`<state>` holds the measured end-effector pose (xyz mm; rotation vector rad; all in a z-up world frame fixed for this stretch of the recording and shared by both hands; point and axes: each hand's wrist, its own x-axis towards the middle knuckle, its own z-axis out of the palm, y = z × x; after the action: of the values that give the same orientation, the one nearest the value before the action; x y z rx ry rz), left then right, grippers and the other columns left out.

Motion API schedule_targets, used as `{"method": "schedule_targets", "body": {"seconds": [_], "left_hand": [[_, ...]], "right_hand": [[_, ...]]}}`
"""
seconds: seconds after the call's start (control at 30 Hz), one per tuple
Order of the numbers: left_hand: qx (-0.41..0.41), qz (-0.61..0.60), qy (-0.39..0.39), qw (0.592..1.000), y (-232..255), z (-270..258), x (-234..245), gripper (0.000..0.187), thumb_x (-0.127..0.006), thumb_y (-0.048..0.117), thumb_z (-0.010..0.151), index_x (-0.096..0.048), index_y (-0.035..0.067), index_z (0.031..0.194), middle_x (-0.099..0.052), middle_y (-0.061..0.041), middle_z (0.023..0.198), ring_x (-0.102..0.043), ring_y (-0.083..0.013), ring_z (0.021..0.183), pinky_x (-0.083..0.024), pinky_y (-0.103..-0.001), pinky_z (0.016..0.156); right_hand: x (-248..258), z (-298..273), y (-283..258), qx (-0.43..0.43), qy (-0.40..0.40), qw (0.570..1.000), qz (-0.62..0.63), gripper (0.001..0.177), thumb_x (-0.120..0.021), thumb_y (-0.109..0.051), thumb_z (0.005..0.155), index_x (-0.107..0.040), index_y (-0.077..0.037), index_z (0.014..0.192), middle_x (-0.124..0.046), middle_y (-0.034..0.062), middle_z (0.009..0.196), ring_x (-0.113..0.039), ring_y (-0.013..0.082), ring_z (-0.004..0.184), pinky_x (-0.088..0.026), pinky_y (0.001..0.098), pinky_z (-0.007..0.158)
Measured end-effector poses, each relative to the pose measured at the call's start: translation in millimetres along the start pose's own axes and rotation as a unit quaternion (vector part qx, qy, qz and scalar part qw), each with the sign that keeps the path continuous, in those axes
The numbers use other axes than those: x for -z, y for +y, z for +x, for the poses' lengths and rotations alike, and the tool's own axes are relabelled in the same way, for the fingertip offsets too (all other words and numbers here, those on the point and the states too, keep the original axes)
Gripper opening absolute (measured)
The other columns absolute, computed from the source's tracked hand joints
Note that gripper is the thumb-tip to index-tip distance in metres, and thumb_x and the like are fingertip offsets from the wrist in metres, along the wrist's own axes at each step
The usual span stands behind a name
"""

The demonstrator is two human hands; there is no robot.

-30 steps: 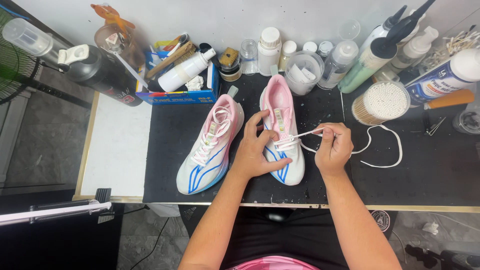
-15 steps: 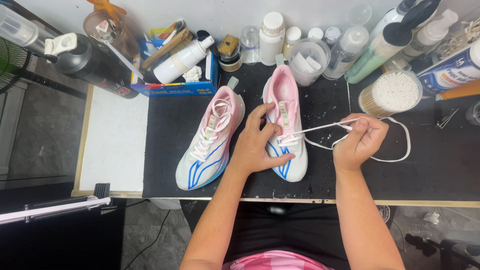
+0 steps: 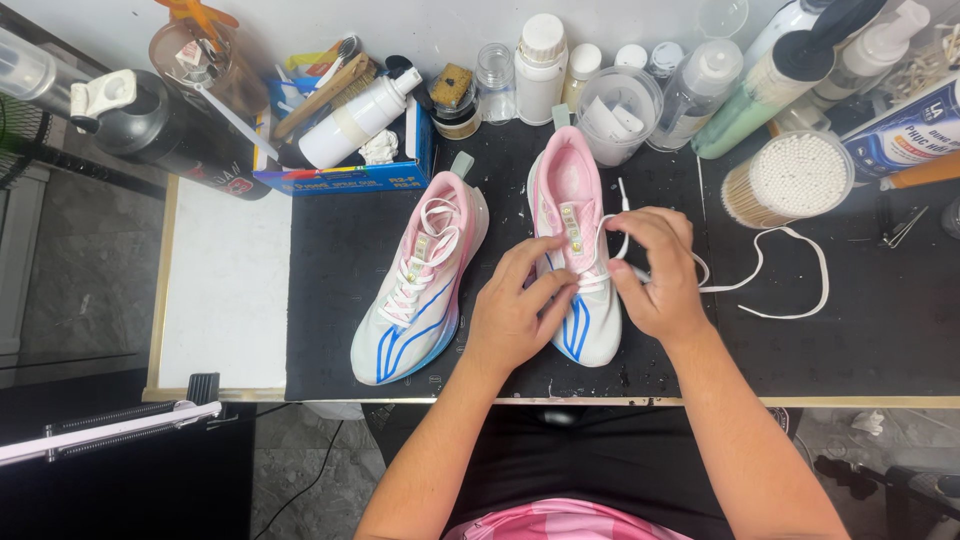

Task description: The person laces a pair of pink and white sneakers with blue stripes. They thread white laces through the eyelets, pull them tight, and tie a knot on one shoe while the other remains laced.

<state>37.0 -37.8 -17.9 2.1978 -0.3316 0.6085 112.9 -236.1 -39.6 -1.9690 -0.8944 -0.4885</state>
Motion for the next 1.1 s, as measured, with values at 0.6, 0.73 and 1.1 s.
{"method": "schedule_targets", "body": {"seconds": [0.6,0.73,1.1], "left_hand": [[0.154,-0.237,-0.071,0.957,-18.4,1.5,6.7,0.019,-0.073,0.014,0.091,-0.065,0.007,0.107,-0.059,-0.009,0.135,-0.062,-0.0229,0.112,-0.052,-0.033,0.094],[-0.021,-0.067,-0.058,0.996,-8.9,6.3,16.0,0.022,-0.077,0.012,0.087,-0.070,0.008,0.108,-0.064,-0.007,0.121,-0.065,-0.0247,0.108,-0.055,-0.034,0.088],[-0.065,-0.012,-0.064,0.996,-20.2,7.6,7.9,0.021,-0.079,0.011,0.086,-0.071,0.012,0.105,-0.068,0.000,0.107,-0.070,-0.0185,0.095,-0.057,-0.031,0.077]], "right_hand": [[-14.6,-18.9,7.0,-0.041,0.059,0.997,0.027,0.022,-0.085,-0.008,0.085,-0.078,-0.010,0.105,-0.060,0.0132,0.124,-0.061,0.0243,0.109,-0.048,0.0299,0.083],[-15.1,-17.0,8.4,-0.020,0.064,0.997,0.046,0.019,-0.083,-0.006,0.088,-0.073,-0.002,0.104,-0.065,0.0125,0.114,-0.066,0.0249,0.104,-0.055,0.0326,0.088],[-17.2,-19.2,11.7,-0.028,0.051,0.994,0.090,0.020,-0.075,-0.004,0.095,-0.056,-0.001,0.100,-0.071,0.0175,0.111,-0.069,0.0272,0.101,-0.055,0.0369,0.091]]}}
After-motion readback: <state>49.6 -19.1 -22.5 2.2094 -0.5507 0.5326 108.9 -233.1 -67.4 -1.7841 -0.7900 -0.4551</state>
